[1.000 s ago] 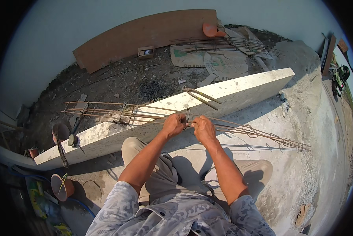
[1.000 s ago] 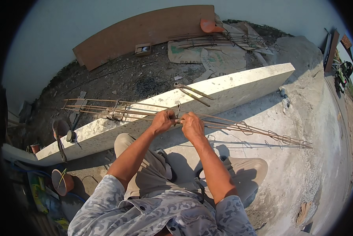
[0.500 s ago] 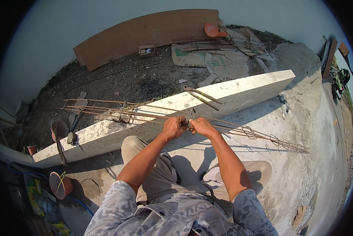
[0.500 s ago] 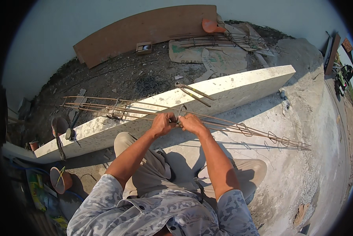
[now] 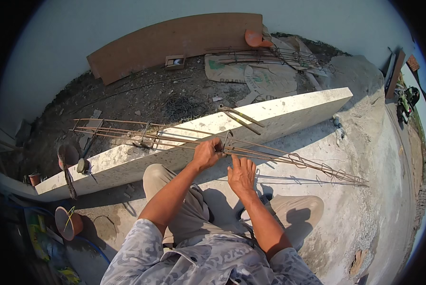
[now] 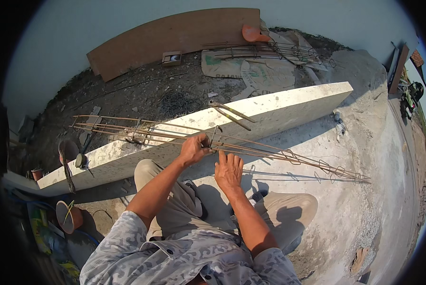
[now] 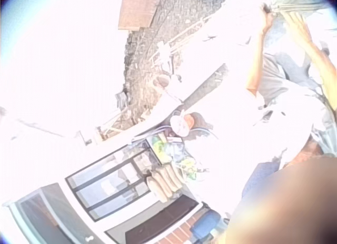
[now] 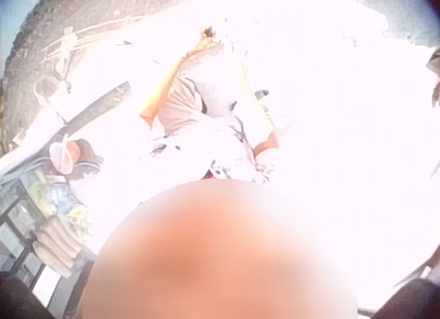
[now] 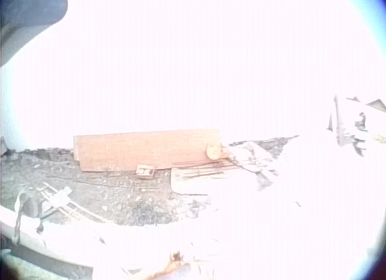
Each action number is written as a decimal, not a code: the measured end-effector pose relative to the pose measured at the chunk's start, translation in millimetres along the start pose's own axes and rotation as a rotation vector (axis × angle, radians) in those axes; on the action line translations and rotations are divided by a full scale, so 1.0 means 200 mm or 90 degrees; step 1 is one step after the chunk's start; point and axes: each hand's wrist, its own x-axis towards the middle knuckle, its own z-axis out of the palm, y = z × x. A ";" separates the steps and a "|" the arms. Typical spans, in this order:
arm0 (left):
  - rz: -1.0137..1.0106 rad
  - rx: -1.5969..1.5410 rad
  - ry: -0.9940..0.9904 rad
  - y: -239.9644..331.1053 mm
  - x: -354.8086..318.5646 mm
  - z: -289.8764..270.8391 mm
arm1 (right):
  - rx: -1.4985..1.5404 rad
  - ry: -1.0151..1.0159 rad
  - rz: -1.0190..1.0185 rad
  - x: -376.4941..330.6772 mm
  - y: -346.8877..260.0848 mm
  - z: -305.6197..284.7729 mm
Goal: The person is assembling a rebar structure by tying thin wire around metal rods to secure the cage-like formation.
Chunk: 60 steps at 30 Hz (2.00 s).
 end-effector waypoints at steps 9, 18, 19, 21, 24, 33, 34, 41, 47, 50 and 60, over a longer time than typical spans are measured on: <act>-0.001 0.042 -0.012 0.04 0.00 -0.03 | -0.070 -0.003 -0.019 -0.06 0.04 0.06; -0.005 0.035 -0.012 0.02 0.00 -0.01 | 0.075 -0.079 0.107 0.02 -0.04 0.13; -0.006 0.034 -0.010 0.01 0.01 0.00 | 0.141 -0.169 0.155 0.00 -0.03 0.13; 0.017 0.025 0.004 -0.02 0.00 0.02 | 0.261 -0.247 0.201 -0.09 -0.08 0.05; 0.035 -0.002 -0.005 -0.03 -0.01 0.03 | 0.138 -0.276 0.104 -0.26 -0.14 -0.24; 0.067 -0.035 -0.007 -0.03 -0.04 0.00 | 0.026 -0.484 0.204 -0.45 -0.15 -1.06; 0.066 -0.039 -0.007 -0.03 -0.04 0.00 | 0.028 -0.507 0.247 -0.48 -0.16 -1.14; 0.069 -0.042 -0.004 -0.03 -0.04 0.01 | 0.133 -0.607 0.292 -0.77 -0.07 -1.34; 0.062 0.001 0.007 -0.03 -0.01 0.00 | 0.192 -0.749 0.810 -1.10 0.06 -1.38; 0.068 0.003 0.003 -0.03 -0.01 0.00 | 0.175 -0.657 0.440 -1.28 0.18 -1.19; 0.083 -0.022 0.012 -0.05 -0.04 0.01 | 0.359 -0.215 0.277 -0.16 -0.03 -0.15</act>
